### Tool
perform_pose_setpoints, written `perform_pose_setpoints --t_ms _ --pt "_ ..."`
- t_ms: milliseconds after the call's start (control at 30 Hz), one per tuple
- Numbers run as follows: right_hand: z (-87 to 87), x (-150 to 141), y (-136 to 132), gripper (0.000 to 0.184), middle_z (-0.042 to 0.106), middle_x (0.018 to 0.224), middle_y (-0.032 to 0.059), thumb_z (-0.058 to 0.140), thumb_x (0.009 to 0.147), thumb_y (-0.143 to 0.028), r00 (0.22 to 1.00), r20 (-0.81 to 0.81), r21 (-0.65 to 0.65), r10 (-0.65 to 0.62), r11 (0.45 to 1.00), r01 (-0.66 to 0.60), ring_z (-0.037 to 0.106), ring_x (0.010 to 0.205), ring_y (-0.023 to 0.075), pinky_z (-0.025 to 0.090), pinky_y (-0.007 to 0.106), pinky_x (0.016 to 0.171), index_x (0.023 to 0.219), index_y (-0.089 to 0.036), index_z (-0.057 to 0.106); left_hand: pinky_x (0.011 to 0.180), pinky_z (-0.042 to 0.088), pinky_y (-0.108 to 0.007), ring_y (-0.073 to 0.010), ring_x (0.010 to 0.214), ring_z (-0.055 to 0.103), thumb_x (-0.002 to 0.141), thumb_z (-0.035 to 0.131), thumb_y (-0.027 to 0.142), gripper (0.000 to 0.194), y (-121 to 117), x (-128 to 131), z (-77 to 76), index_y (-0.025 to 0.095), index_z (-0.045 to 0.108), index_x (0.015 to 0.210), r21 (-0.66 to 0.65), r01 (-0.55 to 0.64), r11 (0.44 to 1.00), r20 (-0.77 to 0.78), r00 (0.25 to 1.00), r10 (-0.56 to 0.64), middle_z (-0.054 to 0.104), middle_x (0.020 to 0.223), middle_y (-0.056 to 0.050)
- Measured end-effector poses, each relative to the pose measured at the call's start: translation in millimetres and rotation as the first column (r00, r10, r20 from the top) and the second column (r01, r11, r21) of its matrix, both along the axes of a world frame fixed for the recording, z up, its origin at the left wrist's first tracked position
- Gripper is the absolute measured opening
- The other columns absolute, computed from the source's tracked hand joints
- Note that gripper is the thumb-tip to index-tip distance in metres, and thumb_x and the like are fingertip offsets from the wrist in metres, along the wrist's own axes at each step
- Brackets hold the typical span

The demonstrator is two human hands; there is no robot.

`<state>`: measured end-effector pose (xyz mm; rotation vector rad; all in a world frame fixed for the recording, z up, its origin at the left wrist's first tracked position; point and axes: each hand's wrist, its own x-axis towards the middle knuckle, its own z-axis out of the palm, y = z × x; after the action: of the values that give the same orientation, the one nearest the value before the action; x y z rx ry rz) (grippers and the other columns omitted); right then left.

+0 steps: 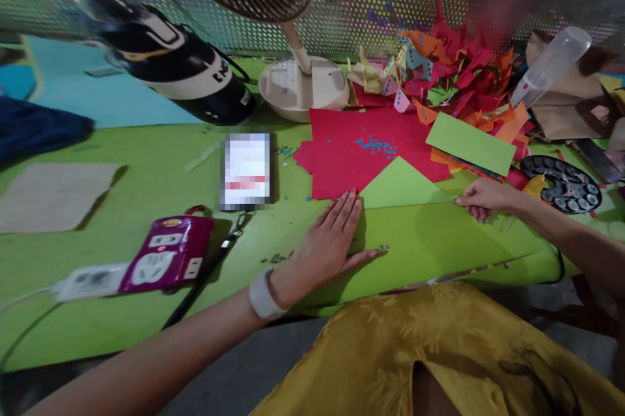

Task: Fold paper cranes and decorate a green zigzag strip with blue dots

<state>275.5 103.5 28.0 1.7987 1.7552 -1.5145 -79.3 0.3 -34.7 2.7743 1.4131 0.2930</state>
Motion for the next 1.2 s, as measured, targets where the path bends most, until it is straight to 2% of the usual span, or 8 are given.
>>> perform_pose_setpoints --t_ms 167,367,567,700,833,967,1067,1200 --pt "14.1 3.4 -5.7 0.042 0.059 0.046 -0.0003 0.062 0.089 -0.039 0.998 0.046 0.095 -0.045 0.995 0.04 0.055 0.037 0.0081 0.041 0.019 0.039 0.055 -0.017 0.053 0.119 0.027 -0.051 -0.0365 0.148 0.027 0.091 0.03 0.075 0.102 0.2 0.4 -0.3 -0.004 0.017 0.154 0.014 0.005 1.0 0.008 1.0 -0.005 0.031 0.156 -0.03" --pt "21.9 -50.2 -16.0 0.044 0.061 0.049 -0.0003 0.064 0.088 -0.049 0.999 -0.044 0.195 0.008 0.981 0.001 0.058 0.039 0.0095 0.047 0.02 0.041 0.059 -0.018 0.052 0.116 0.032 -0.052 -0.0366 0.145 0.035 0.091 0.032 0.075 0.097 0.7 0.3 3.4 0.001 0.024 0.154 0.002 -0.009 1.0 0.044 0.999 0.009 0.038 0.154 -0.027" --pt "-3.6 -71.8 -15.4 0.054 0.062 0.047 0.0019 0.062 0.085 -0.063 0.993 -0.067 0.167 0.097 0.982 -0.085 0.06 0.039 0.0114 0.047 0.019 0.04 0.058 -0.018 0.051 0.104 0.044 -0.051 -0.0357 0.124 0.057 0.096 0.02 0.069 0.08 19.7 0.6 41.3 0.009 0.06 0.13 -0.093 -0.071 0.993 0.01 0.997 0.072 0.059 0.138 -0.021" --pt "-9.3 -69.0 -13.1 0.056 0.062 0.046 0.0028 0.061 0.084 -0.066 0.991 -0.093 0.137 0.092 0.987 -0.079 0.059 0.037 0.0112 0.047 0.02 0.04 0.056 -0.018 0.053 0.083 0.049 -0.04 -0.0295 0.097 0.066 0.096 0.031 0.065 0.063 42.9 13.2 70.3 0.015 0.07 0.098 -0.172 -0.17 0.97 0.069 0.98 0.184 0.073 0.1 -0.015" --pt "-9.4 -68.6 -12.1 0.056 0.061 0.044 0.002 0.06 0.086 -0.064 0.987 -0.11 0.136 0.114 0.986 -0.098 0.059 0.037 0.0107 0.047 0.019 0.04 0.055 -0.018 0.052 0.057 0.04 -0.028 -0.0179 0.059 0.061 0.092 0.041 0.063 0.055 65.9 33.5 76.1 0.018 0.064 0.07 -0.563 -0.148 0.813 0.06 0.974 0.219 0.068 0.061 -0.005" --pt "-11.2 -69.0 -13.6 0.054 0.06 0.044 0.0011 0.058 0.089 -0.06 0.988 -0.071 0.175 0.134 0.977 -0.12 0.06 0.037 0.0107 0.046 0.018 0.04 0.055 -0.018 0.052 0.05 0.041 -0.027 -0.0164 0.046 0.059 0.087 0.048 0.067 0.058 81.7 44.0 65.9 0.02 0.051 0.052 -0.829 -0.135 0.543 0.046 0.951 0.306 0.06 0.046 -0.004" --pt "-12.6 -68.6 -14.4 0.055 0.061 0.045 0.0017 0.057 0.089 -0.062 0.987 -0.061 0.197 0.146 0.972 -0.131 0.061 0.038 0.012 0.048 0.02 0.041 0.056 -0.018 0.053 0.048 0.044 -0.027 -0.0164 0.043 0.058 0.078 0.058 0.07 0.058 88.2 41.7 59.6 0.02 0.052 0.051 -0.923 -0.121 0.365 0.031 0.923 0.384 0.06 0.045 -0.004" --pt "-13.5 -67.3 -14.7 0.054 0.062 0.046 0.0022 0.057 0.088 -0.064 0.989 -0.066 0.172 0.13 0.978 -0.117 0.062 0.039 0.0131 0.049 0.021 0.04 0.06 -0.018 0.054 0.048 0.046 -0.027 -0.0162 0.043 0.057 0.07 0.064 0.074 0.059 92.4 29.7 56.2 0.019 0.055 0.052 -0.954 -0.107 0.28 0.015 0.917 0.399 0.058 0.043 -0.004"
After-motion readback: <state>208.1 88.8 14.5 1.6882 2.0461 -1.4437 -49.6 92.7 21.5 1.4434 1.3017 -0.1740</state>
